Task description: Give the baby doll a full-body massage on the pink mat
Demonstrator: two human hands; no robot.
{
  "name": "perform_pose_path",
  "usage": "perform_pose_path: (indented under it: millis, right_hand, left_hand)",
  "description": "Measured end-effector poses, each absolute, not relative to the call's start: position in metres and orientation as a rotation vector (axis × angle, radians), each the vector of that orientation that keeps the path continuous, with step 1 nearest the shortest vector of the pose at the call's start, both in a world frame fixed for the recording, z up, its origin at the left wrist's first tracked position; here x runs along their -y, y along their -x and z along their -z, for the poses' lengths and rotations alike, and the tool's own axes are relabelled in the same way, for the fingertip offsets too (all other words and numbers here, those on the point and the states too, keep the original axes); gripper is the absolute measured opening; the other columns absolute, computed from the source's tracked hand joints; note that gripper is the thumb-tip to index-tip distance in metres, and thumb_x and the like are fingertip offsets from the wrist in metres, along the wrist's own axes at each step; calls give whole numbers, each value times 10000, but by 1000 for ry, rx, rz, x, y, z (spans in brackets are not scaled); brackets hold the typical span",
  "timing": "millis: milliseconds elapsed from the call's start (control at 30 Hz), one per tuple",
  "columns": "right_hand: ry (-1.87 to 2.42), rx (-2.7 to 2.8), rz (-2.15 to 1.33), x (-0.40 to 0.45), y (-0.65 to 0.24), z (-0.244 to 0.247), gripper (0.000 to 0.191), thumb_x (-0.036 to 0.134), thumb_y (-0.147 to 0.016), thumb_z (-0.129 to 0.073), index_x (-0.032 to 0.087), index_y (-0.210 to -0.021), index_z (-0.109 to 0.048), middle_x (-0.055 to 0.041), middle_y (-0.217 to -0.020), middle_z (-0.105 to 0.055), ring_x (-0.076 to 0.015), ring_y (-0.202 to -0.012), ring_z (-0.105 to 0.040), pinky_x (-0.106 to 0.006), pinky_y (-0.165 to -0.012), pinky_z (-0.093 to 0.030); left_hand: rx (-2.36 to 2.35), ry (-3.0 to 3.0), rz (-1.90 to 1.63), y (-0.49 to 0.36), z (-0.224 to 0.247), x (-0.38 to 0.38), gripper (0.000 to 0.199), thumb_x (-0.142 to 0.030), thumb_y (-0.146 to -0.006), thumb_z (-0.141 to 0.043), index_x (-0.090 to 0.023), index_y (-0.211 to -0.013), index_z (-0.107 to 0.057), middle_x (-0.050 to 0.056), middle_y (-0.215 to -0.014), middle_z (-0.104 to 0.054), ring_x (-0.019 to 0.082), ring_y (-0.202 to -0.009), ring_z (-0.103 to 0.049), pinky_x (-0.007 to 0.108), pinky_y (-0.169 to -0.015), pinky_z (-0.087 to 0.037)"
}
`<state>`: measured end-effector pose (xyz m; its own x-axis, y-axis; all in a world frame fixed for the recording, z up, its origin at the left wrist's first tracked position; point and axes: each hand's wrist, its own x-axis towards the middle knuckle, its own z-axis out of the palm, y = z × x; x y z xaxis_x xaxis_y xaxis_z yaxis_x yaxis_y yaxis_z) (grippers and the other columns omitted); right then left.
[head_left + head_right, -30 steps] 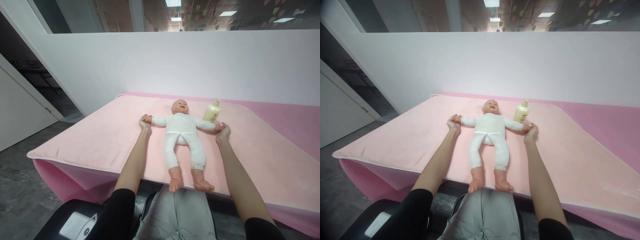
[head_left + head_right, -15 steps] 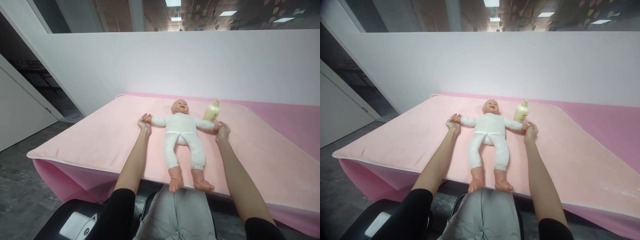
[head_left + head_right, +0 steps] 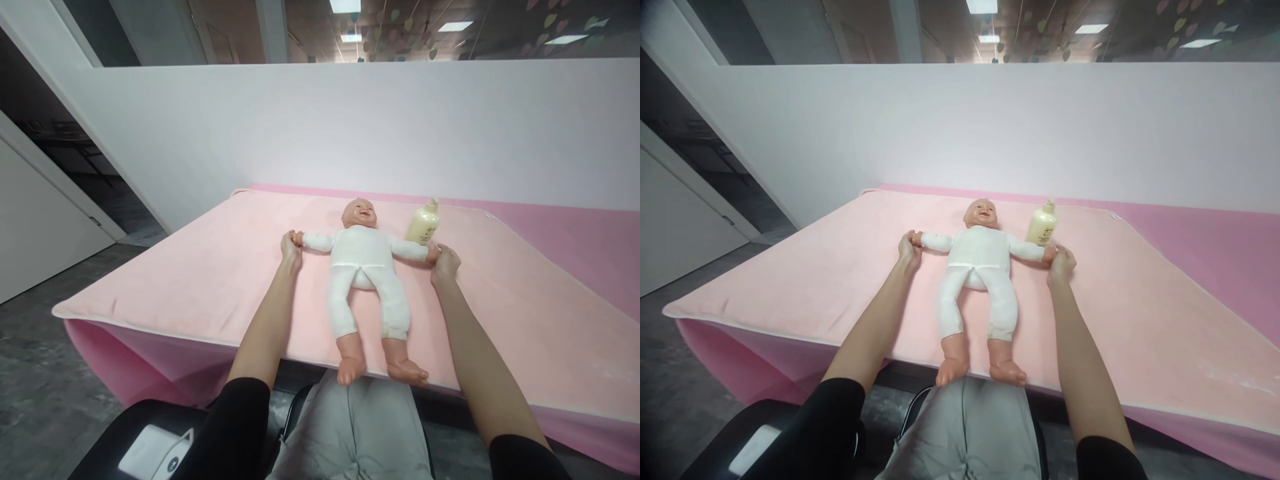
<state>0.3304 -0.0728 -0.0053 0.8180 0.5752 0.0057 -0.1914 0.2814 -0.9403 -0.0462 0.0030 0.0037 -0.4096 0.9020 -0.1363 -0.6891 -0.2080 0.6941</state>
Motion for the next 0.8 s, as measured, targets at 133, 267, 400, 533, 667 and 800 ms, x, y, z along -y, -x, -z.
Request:
perform_pose_path:
  millis: [133, 267, 400, 533, 667, 800]
  right_hand:
    - [1186, 367, -538, 74, -330, 5, 109, 188, -697, -545, 178, -772, -623, 33, -803, -614, -82, -725, -569, -185, -650, -492]
    - [1183, 372, -539, 73, -330, 5, 104, 197, -693, -547, 183, -768, -618, 34, -798, -612, -90, -737, -568, -193, -646, -497]
    - [1190, 373, -539, 72, -331, 6, 94, 200, -692, -548, 182, -765, -606, 31, -784, -604, -100, -743, -568, -207, -652, -503]
    - [1199, 385, -530, 72, -332, 6, 100, 204, -696, -555, 180, -782, -602, 30, -796, -597, -103, -752, -565, -212, -667, -502]
    - [1182, 384, -527, 71, -332, 7, 98, 197, -695, -545, 174, -774, -598, 28, -791, -593, -106, -750, -564, -214, -660, -495]
    - [1172, 350, -538, 69, -334, 8, 84, 176, -701, -524, 175, -751, -591, 34, -764, -587, -104, -727, -558, -214, -643, -480]
  left_hand:
    - [-885, -350, -1778, 45, -9, 2, 160, -77, -763, -405, -173, -863, -486, -10, -658, -578, 95, -610, -579, 220, -645, -463]
    - [-900, -371, -1776, 45, -11, 5, 177, -64, -763, -392, -173, -866, -486, -17, -639, -570, 97, -591, -576, 216, -623, -448]
    - [-921, -389, -1779, 45, -9, 4, 211, -35, -734, -397, -173, -861, -495, -15, -642, -573, 106, -606, -584, 229, -640, -456]
    - [-906, -359, -1775, 45, -9, 2, 197, -37, -740, -415, -170, -858, -501, 6, -689, -597, 114, -658, -601, 244, -683, -474]
    - [-860, -290, -1778, 46, -10, 3, 117, -114, -796, -402, -168, -840, -497, 28, -718, -606, 115, -666, -605, 254, -720, -489]
    - [-805, -288, -1775, 48, -10, 5, 131, -135, -786, -369, -171, -809, -492, 30, -669, -598, 119, -626, -595, 258, -705, -491]
